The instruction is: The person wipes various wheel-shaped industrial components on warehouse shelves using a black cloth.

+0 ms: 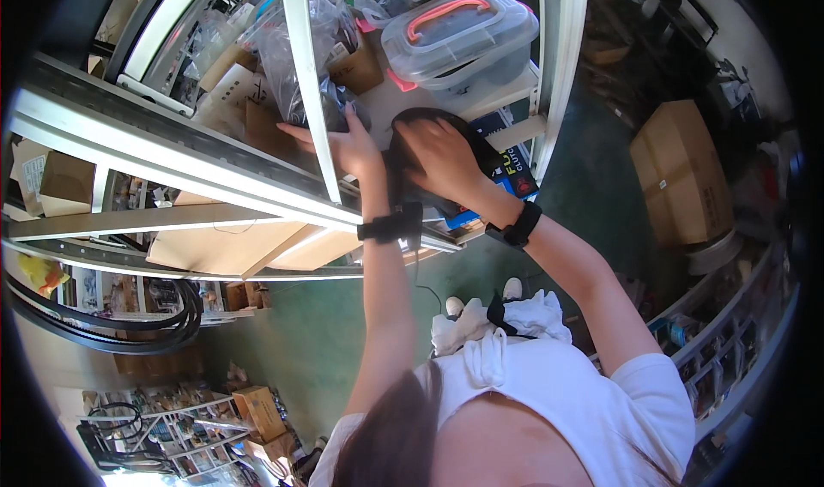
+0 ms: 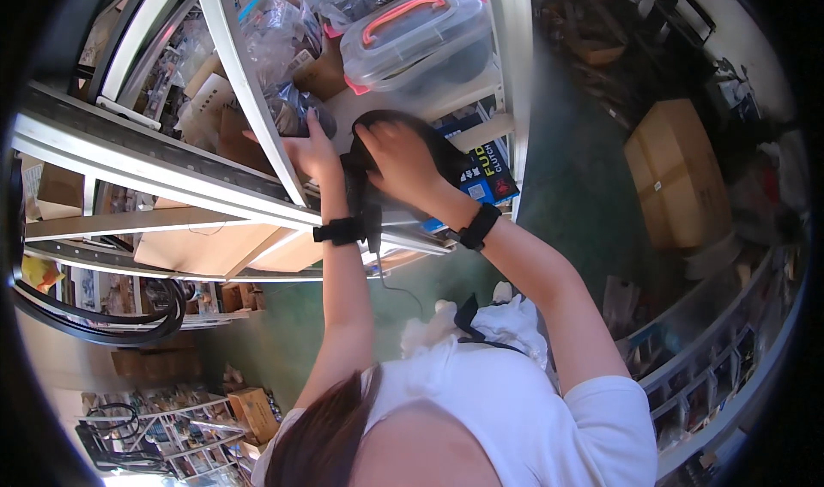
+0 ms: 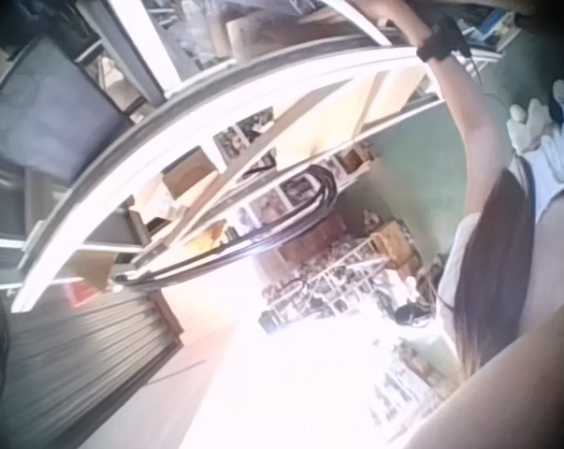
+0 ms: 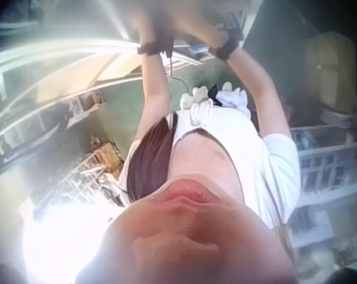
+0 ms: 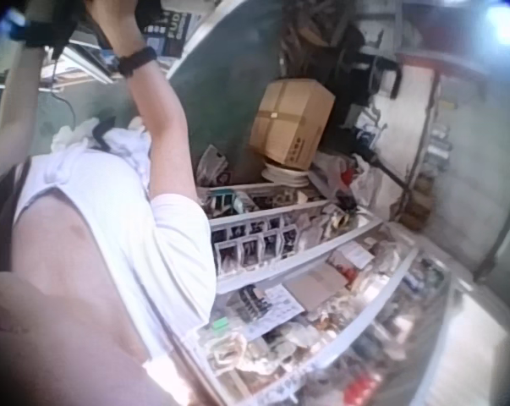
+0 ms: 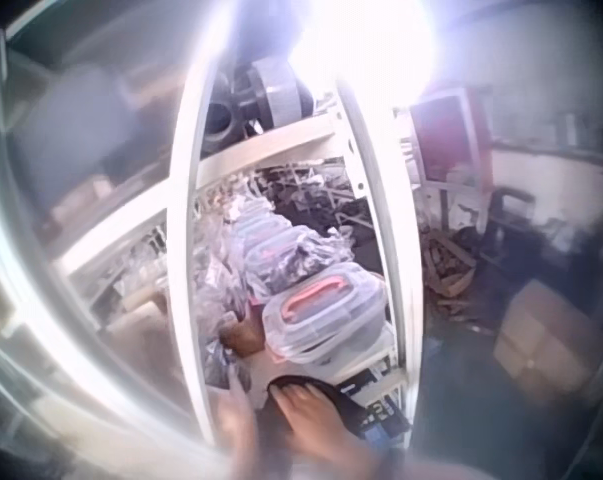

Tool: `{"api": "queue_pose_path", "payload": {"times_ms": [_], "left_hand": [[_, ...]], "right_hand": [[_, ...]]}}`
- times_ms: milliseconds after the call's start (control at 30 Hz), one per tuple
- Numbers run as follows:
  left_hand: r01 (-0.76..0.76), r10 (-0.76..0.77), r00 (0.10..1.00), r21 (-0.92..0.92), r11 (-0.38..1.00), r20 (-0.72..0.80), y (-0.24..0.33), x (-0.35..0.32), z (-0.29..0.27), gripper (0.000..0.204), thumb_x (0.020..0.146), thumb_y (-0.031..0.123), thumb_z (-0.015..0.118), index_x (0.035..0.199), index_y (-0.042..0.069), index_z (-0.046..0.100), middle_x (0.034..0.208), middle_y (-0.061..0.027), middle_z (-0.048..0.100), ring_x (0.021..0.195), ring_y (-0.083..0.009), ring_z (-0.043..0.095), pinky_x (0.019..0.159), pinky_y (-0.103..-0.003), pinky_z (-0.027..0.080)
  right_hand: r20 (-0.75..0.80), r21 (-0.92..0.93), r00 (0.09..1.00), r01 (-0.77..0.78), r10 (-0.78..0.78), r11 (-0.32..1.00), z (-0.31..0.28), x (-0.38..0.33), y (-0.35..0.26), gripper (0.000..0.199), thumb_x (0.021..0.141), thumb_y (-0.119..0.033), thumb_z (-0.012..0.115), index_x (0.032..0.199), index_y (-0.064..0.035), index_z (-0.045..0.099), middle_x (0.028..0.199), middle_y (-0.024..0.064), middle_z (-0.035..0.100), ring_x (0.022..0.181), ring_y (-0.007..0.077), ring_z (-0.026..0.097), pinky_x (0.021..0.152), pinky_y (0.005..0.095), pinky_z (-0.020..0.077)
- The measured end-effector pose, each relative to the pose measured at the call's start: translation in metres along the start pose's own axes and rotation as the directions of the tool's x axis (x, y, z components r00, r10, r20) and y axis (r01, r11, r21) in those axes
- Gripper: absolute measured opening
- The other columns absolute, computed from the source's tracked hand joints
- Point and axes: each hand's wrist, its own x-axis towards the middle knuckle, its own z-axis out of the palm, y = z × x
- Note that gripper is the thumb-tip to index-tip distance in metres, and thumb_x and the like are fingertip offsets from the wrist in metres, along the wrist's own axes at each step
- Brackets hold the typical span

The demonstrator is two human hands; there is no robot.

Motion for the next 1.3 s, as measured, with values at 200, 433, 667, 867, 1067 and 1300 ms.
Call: {"api": "queue_pose_path", "payload": {"times_ms": [200, 433, 667, 867, 1067, 1300], "left_hand": [[0.112, -0.112, 0.993, 0.015, 0.994, -0.022, -0.026, 0.030, 0.017, 0.103, 0.065, 0.017, 0.073, 0.137, 0.009, -0.001, 0.127, -0.0296, 0.027, 0.114, -0.0443, 0.035, 0.093, -0.050, 0.032], [0.173, -0.164, 0.983, -0.121, 0.977, 0.084, -0.031, 0.029, 0.010, 0.101, 0.069, 0.024, 0.069, 0.136, 0.004, -0.004, 0.122, -0.0336, 0.029, 0.115, -0.0444, 0.034, 0.094, -0.049, 0.030], [0.088, -0.072, 0.993, -0.182, 0.979, 0.091, -0.046, 0.025, 0.016, 0.102, 0.071, 0.020, 0.068, 0.135, 0.007, -0.011, 0.132, -0.0323, 0.019, 0.122, -0.0416, 0.025, 0.100, -0.046, 0.023], [0.148, -0.118, 0.961, -0.105, 0.983, 0.252, -0.035, -0.014, -0.001, 0.092, 0.078, 0.035, 0.059, 0.135, 0.002, -0.005, 0.138, -0.0278, 0.003, 0.130, -0.0366, 0.006, 0.105, -0.041, 0.010], [0.180, -0.095, 0.919, -0.193, 0.965, 0.383, -0.037, -0.012, -0.023, 0.082, 0.083, 0.032, 0.052, 0.135, 0.001, -0.002, 0.139, -0.0273, -0.001, 0.130, -0.0359, 0.000, 0.105, -0.040, 0.004], [-0.389, 0.403, 0.843, -0.113, 0.914, 0.357, -0.039, -0.056, -0.035, 0.062, 0.088, 0.025, 0.044, 0.134, -0.004, 0.013, 0.134, -0.0349, 0.005, 0.126, -0.0461, 0.008, 0.103, -0.046, 0.012]], "right_hand": [[0.077, 0.005, 0.997, -0.016, 0.015, 1.000, -0.004, 0.008, 0.002, 0.053, 0.065, -0.013, 0.063, 0.114, -0.0043, 0.045, 0.101, 0.0158, 0.054, 0.098, 0.0302, 0.049, 0.088, 0.0377, 0.0372], [0.138, 0.017, 0.986, -0.097, 0.094, 0.995, 0.011, 0.025, 0.008, 0.052, 0.073, -0.020, 0.058, 0.118, -0.0024, 0.041, 0.102, 0.0206, 0.054, 0.096, 0.0331, 0.051, 0.089, 0.0389, 0.0370], [0.458, -0.093, 0.832, -0.306, 0.314, 0.947, 0.031, 0.088, 0.016, 0.066, 0.074, -0.032, 0.056, 0.128, -0.0041, 0.031, 0.118, 0.0199, 0.047, 0.111, 0.0352, 0.043, 0.096, 0.0394, 0.0322], [0.455, -0.026, 0.885, -0.101, 0.102, 0.995, 0.050, 0.092, 0.028, 0.061, 0.074, -0.029, 0.057, 0.127, -0.0077, 0.035, 0.116, 0.0195, 0.049, 0.108, 0.0345, 0.045, 0.093, 0.0408, 0.0343], [0.287, 0.082, 0.943, 0.150, -0.167, 0.985, 0.032, 0.038, 0.001, 0.038, 0.071, -0.013, 0.054, 0.108, -0.0058, 0.053, 0.103, 0.0146, 0.057, 0.099, 0.0320, 0.051, 0.087, 0.0396, 0.0394], [0.261, -0.065, 0.965, 0.020, -0.002, 0.998, 0.045, 0.053, 0.005, 0.044, 0.076, -0.023, 0.053, 0.116, -0.0064, 0.046, 0.104, 0.0154, 0.056, 0.098, 0.0322, 0.051, 0.088, 0.0391, 0.0377]]}}
